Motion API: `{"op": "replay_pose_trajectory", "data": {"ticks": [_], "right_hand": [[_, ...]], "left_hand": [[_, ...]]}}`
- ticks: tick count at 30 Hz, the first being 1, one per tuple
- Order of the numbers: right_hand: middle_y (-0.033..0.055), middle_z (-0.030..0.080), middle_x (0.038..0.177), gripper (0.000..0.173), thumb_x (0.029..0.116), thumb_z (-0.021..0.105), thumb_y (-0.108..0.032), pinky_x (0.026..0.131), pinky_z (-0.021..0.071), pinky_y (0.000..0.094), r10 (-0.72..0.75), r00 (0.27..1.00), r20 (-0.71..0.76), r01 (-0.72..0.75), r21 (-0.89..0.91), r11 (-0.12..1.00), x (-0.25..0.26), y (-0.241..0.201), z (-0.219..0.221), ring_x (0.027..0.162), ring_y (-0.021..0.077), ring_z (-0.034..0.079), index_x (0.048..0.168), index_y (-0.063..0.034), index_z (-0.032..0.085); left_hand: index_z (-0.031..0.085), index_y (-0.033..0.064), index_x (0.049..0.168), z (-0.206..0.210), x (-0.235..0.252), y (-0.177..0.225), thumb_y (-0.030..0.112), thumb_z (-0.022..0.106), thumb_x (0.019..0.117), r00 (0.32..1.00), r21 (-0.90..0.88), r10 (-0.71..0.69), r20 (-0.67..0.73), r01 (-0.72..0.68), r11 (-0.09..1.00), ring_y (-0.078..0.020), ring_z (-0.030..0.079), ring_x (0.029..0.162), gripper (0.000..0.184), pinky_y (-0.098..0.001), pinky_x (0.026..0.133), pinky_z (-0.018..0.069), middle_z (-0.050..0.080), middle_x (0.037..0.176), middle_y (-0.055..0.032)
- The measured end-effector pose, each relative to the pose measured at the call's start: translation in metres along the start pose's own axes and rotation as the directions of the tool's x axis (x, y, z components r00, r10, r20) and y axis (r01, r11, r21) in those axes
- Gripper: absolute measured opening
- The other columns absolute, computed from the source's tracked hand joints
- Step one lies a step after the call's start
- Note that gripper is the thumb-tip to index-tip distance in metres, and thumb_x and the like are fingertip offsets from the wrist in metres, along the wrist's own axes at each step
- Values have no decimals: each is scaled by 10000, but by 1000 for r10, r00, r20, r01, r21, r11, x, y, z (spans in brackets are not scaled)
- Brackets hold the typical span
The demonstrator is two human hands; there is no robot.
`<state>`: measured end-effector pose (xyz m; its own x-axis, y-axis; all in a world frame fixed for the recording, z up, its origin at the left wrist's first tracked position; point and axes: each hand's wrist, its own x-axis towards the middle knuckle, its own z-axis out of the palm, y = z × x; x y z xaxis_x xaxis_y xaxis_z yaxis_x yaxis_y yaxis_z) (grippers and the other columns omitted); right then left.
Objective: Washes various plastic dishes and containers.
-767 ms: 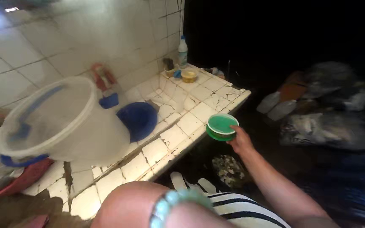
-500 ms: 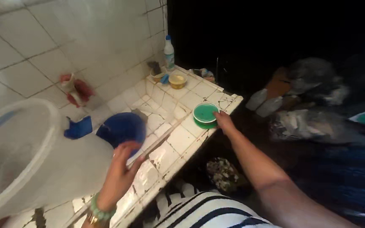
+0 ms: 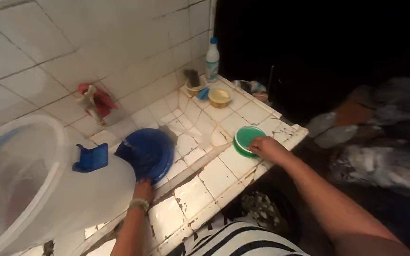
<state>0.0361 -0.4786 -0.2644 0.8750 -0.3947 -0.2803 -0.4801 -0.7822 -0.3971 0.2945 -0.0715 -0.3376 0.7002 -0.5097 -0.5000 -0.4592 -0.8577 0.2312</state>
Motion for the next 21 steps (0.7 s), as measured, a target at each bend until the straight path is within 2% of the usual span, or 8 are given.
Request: {"op": "replay_pose_trajectory", "data": {"ticks": [3, 6, 8, 10, 12, 15, 19, 21], "right_hand": [[302, 669, 1190, 256, 1025, 579, -122, 1049, 446, 619, 40, 996, -82, -41, -20, 999, 1, 3, 3, 1186, 476, 614, 1069, 86, 721], [358, 617, 1207, 256, 1019, 548, -76, 1004, 471, 628, 158, 932, -326, -134, 94, 986, -5, -7, -8, 1148, 509, 609, 1110, 140, 653], [372, 612, 1155, 278, 1012, 515, -79, 933, 493, 602, 147, 849, -507, -62, 181, 982, -6, -31, -16, 1060, 494, 625, 1102, 160, 627], [357, 626, 1085, 249, 984, 531, -50, 873, 525, 539, 38, 826, -562, 107, 223, 969, 9, -68, -13, 975, 446, 641, 1060, 166, 628], [336, 644, 1105, 236, 976, 570, -53, 927, 528, 499, -97, 888, -449, 226, 244, 943, 44, -115, 6, 1028, 416, 652, 1052, 156, 650], [311, 613, 1287, 321, 1009, 563, -153, 1104, 438, 488, -276, 955, -112, 294, 212, 932, 116, -193, 65, 1269, 418, 571, 1158, 114, 662], [285, 518, 1467, 462, 1071, 524, -301, 1183, 314, 601, -492, 806, 331, 455, 188, 871, 177, -256, 173, 1421, 444, 439, 1338, 70, 590], [191, 316, 1657, 587, 1061, 522, -460, 1226, 194, 640, -550, 700, 456, 537, 170, 826, 190, -253, 198, 1553, 398, 239, 1513, -88, 484]], "left_hand": [[508, -38, 1446, -8, 19, 7, 154, 664, 972, 994, 145, -77, 84, 64, 987, -476, 414, 1409, 534, -585, 1135, 383, 443, 1513, -290], [524, -46, 1422, -13, 24, 13, 143, 599, 1010, 977, 249, -56, 205, 4, 969, -489, 468, 1364, 459, -637, 1057, 436, 489, 1476, -287], [604, -36, 1339, -6, 24, 13, 95, 520, 1036, 966, 270, 8, 260, -81, 959, -467, 532, 1312, 341, -632, 1034, 455, 561, 1409, -271], [601, -37, 1346, -5, 26, 11, 81, 502, 1041, 958, 239, 58, 279, -128, 963, -452, 524, 1328, 341, -613, 1063, 442, 561, 1415, -261], [582, -34, 1379, -9, 29, 15, 82, 501, 1043, 958, 170, 100, 270, -149, 974, -438, 504, 1356, 365, -597, 1100, 416, 540, 1445, -256], [607, -36, 1349, -7, 38, 43, 113, 519, 1039, 960, 36, 204, 192, -215, 976, -406, 515, 1355, 355, -551, 1128, 405, 561, 1422, -248], [620, -1, 1345, 1, 37, 65, 196, 473, 1077, 934, -68, 278, 225, -270, 961, -403, 574, 1295, 363, -564, 1096, 435, 612, 1360, -249], [691, 34, 1278, 13, 32, 36, 194, 500, 1060, 941, -143, 293, 169, -271, 952, -358, 587, 1297, 332, -542, 1121, 427, 647, 1342, -198]]}}
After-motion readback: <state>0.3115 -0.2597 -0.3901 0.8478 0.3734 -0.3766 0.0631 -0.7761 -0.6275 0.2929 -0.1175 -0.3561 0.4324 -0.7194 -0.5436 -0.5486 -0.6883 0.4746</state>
